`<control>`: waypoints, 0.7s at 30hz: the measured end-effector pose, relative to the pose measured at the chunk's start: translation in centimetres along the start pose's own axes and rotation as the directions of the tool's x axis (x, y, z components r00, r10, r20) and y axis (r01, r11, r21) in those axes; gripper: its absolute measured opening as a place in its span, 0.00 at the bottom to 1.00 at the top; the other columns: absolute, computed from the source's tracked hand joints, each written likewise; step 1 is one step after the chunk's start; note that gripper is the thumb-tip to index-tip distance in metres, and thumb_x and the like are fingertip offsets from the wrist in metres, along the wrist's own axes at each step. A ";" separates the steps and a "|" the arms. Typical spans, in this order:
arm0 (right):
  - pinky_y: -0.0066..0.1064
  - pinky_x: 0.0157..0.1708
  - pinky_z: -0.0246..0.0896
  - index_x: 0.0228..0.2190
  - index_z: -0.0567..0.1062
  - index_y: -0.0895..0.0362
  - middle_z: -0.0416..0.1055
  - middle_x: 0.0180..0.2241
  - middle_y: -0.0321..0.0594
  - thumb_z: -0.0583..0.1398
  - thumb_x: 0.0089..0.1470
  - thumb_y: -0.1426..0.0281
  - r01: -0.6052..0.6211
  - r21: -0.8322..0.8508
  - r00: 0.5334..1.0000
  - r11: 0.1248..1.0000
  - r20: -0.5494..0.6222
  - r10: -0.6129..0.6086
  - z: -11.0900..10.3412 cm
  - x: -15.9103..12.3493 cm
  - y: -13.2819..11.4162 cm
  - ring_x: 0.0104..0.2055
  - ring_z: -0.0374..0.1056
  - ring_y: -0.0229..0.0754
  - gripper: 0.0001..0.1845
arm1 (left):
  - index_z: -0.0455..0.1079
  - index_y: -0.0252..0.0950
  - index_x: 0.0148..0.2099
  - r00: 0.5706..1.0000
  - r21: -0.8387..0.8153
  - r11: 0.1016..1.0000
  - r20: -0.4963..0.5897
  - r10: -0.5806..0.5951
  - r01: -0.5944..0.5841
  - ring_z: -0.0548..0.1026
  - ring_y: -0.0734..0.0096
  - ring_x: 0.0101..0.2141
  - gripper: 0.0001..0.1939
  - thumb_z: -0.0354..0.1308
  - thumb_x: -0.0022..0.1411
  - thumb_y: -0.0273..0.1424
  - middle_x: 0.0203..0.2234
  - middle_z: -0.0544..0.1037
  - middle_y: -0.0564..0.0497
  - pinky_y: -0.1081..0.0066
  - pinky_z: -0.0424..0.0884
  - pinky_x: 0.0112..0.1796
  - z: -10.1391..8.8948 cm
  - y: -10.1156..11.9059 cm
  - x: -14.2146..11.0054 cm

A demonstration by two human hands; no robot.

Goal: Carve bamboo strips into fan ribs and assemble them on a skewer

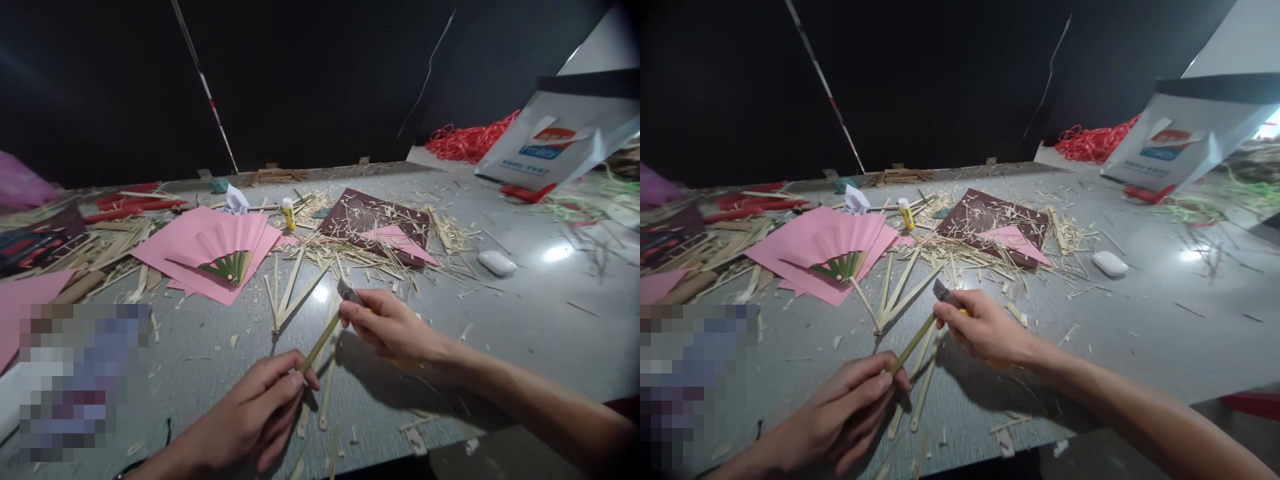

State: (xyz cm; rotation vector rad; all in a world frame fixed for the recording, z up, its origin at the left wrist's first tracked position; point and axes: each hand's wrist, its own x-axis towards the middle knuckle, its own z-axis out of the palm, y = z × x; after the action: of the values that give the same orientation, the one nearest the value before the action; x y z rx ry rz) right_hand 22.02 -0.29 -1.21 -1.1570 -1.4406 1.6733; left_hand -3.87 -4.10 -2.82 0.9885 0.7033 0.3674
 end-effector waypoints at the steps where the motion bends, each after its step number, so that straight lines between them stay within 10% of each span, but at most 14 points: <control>1: 0.21 0.12 0.46 0.28 0.66 0.55 0.59 0.19 0.27 0.61 0.66 0.48 0.014 -0.034 0.999 0.999 -0.028 -0.015 0.2 0.2 0.0 0.15 0.51 0.29 0.25 | 0.68 0.38 0.50 1.000 -0.016 1.000 0.021 -0.007 0.007 0.55 0.81 0.11 0.16 0.49 0.77 0.45 0.14 0.58 0.64 0.81 0.53 0.14 0.1 0.0 0.1; 6: 0.22 0.12 0.45 0.30 0.69 0.56 0.61 0.18 0.28 0.61 0.66 0.49 0.033 -0.068 0.998 0.997 -0.044 -0.036 0.9 0.4 -0.2 0.15 0.52 0.30 0.24 | 0.66 0.38 0.47 0.997 -0.019 0.997 -0.038 0.069 -0.070 0.56 0.84 0.11 0.14 0.50 0.77 0.44 0.17 0.60 0.64 0.82 0.51 0.13 0.7 0.1 1.2; 14: 0.21 0.14 0.45 0.31 0.72 0.58 0.60 0.20 0.29 0.55 0.69 0.45 -0.173 0.067 0.929 0.983 0.342 0.140 2.0 -1.0 0.7 0.18 0.50 0.30 0.29 | 0.64 0.39 0.41 0.995 -0.052 0.996 -0.060 0.074 -0.077 0.50 0.84 0.12 0.14 0.52 0.76 0.43 0.17 0.55 0.65 0.79 0.45 0.13 0.8 -0.1 1.3; 21: 0.22 0.14 0.45 0.28 0.71 0.58 0.61 0.18 0.28 0.56 0.68 0.44 -0.239 0.033 0.879 0.970 0.432 0.202 2.5 -1.1 1.4 0.15 0.50 0.29 0.31 | 0.61 0.40 0.38 0.993 0.000 0.995 -0.064 0.100 -0.100 0.52 0.80 0.15 0.17 0.57 0.72 0.46 0.17 0.55 0.64 0.76 0.47 0.17 0.7 -0.6 1.0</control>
State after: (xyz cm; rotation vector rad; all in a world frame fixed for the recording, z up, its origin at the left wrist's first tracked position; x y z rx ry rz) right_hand 20.25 -2.57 -2.38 -0.9728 -1.5143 2.2352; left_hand -2.68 -4.24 -3.46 1.0147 0.7120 0.4894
